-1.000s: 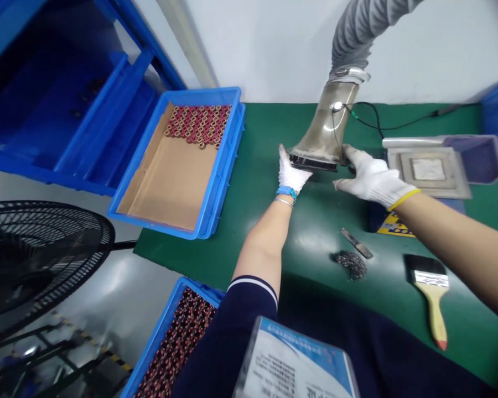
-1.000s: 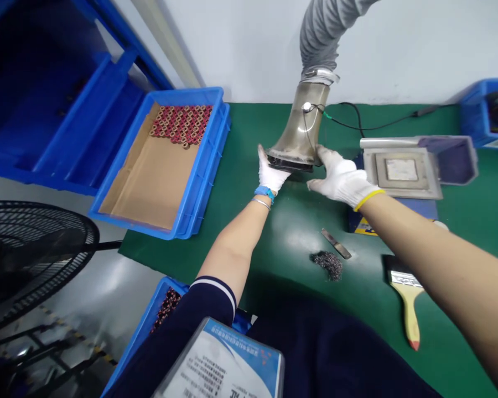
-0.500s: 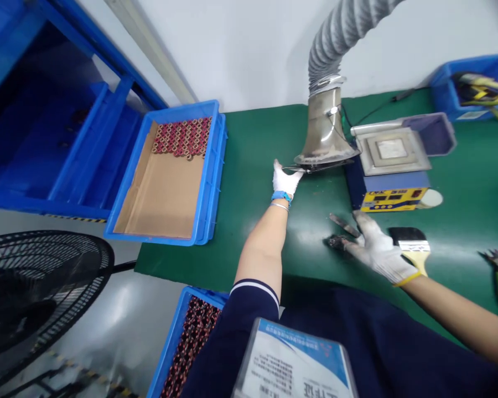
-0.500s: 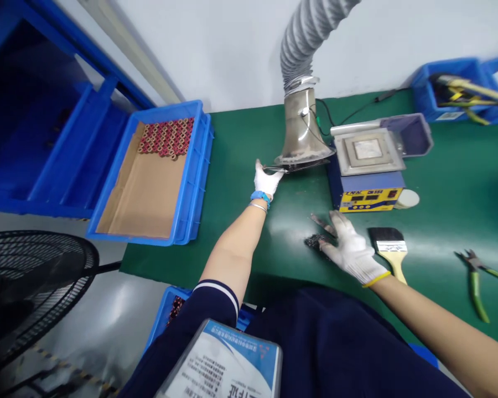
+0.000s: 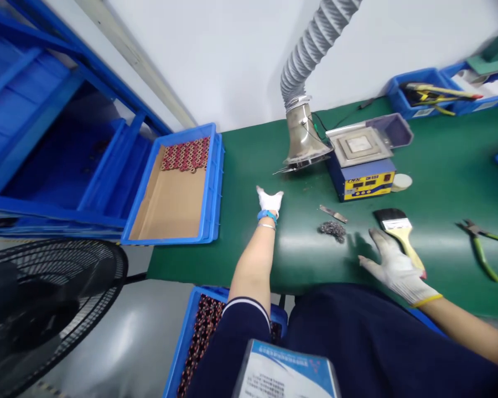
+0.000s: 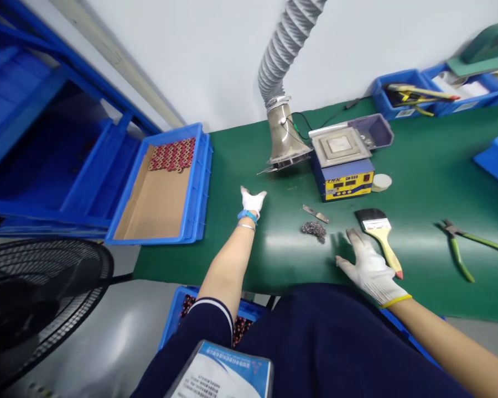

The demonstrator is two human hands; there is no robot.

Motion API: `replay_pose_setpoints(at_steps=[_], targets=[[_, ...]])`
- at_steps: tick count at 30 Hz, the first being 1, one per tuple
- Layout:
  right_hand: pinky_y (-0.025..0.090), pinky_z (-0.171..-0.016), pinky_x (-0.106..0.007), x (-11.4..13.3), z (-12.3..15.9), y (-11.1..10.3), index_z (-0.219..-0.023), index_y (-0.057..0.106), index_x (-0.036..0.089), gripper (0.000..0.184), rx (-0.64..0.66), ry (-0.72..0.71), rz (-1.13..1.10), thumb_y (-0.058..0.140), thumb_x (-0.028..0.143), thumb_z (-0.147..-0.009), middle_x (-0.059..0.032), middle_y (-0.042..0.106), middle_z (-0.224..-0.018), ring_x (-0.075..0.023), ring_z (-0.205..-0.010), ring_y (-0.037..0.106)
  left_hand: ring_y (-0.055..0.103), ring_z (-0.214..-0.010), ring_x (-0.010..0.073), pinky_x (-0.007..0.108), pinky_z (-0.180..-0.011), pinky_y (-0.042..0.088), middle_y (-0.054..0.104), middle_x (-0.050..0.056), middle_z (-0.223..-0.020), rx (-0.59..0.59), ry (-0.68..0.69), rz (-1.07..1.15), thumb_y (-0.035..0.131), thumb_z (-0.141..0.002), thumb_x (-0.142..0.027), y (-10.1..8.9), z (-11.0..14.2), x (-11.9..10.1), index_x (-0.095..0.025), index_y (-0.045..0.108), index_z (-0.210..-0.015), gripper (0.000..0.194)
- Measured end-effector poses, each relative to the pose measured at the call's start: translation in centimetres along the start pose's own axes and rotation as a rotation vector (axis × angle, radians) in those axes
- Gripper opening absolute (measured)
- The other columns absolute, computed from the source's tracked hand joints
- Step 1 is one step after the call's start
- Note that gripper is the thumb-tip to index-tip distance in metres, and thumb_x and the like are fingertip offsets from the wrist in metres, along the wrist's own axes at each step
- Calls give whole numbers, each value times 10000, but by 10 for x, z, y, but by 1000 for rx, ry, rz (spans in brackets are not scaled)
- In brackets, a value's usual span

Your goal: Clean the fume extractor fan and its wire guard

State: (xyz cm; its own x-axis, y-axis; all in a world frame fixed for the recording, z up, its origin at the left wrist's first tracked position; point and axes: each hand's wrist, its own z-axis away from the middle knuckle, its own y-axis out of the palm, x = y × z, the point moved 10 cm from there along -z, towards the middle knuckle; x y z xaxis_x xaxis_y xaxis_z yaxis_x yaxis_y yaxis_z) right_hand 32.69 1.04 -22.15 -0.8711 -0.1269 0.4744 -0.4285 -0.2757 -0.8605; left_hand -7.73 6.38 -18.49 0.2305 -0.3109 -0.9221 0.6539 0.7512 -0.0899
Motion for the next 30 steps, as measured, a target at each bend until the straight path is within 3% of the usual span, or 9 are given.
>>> replay_pose_setpoints(at_steps=[4,7,9,12,15,21,25,27,30], targets=[[558,-1052,-532,30,12,16,-1585,467,188,766,22,-170,-36,529,567,-922,-143,423,-1664,-391,-1347,594,528,-1452,304,402,-1224,414,313,171,-1717,-102,22,31,777,-840,-141,-85,80,30,-173,287,-1626,927],[549,-1082,-504,62,19,38,-1551,501,173,723,102,-412,-100,530,534,-925,-158,457,-1635,-371,-1378,580,463,-1501,301,402,-1214,408,364,187,-1688,-277,-16,236,662,-954,-212,-173,168,68,-150,348,-1564,689],[527,-1118,-481,84,27,52,-1524,526,162,687,164,-582,-144,525,526,-941,-177,465,-1623,-359,-1398,567,559,-1412,338,482,-1164,455,483,237,-1594,-358,-81,366,495,-1048,-405,-224,234,96,-103,469,-1451,504],[488,-1161,-457,122,45,72,-1507,554,181,657,269,-794,-188,554,540,-956,-187,458,-1628,-356,-1415,553,656,-1287,355,540,-1121,485,599,243,-1482,-356,-122,680,270,-1031,-684,-269,329,127,-101,632,-1226,714],[420,-1220,-491,172,88,93,-1498,570,194,671,396,-954,-276,565,574,-945,-183,502,-1592,-380,-1441,520,631,-1322,359,530,-1160,442,626,196,-1475,-314,-12,983,306,-975,-775,-297,404,141,-132,693,-1167,775],[488,-1172,-437,251,272,132,-1488,580,151,712,841,-1045,-397,642,544,-897,-180,631,-1458,-309,-1298,649,529,-1426,388,523,-1191,351,596,209,-1503,-328,103,1229,275,-942,-819,-320,515,177,-135,722,-1191,854],[516,-1146,-456,279,431,161,-1521,539,154,761,1046,-1168,-453,622,569,-888,-155,655,-1443,-290,-1278,670,642,-1227,346,508,-1184,334,736,191,-1166,-289,74,1341,218,-975,-779,-339,590,216,-120,738,-1112,851],[525,-1131,-439,284,515,183,-1428,631,183,671,1079,-1276,-372,570,601,-906,-131,713,-1357,-284,-1242,691,679,-1101,321,505,-1178,336,729,125,-919,-275,95,1426,248,-983,-758,-363,637,243,-144,742,-1027,790],[590,-1004,-389,281,647,225,-1135,766,215,535,1150,-1379,-131,448,601,-944,-114,792,-1130,-268,-1051,759,682,-975,286,514,-1148,361,720,96,-886,-314,195,1498,343,-958,-762,-423,724,287,-175,727,-939,702]])
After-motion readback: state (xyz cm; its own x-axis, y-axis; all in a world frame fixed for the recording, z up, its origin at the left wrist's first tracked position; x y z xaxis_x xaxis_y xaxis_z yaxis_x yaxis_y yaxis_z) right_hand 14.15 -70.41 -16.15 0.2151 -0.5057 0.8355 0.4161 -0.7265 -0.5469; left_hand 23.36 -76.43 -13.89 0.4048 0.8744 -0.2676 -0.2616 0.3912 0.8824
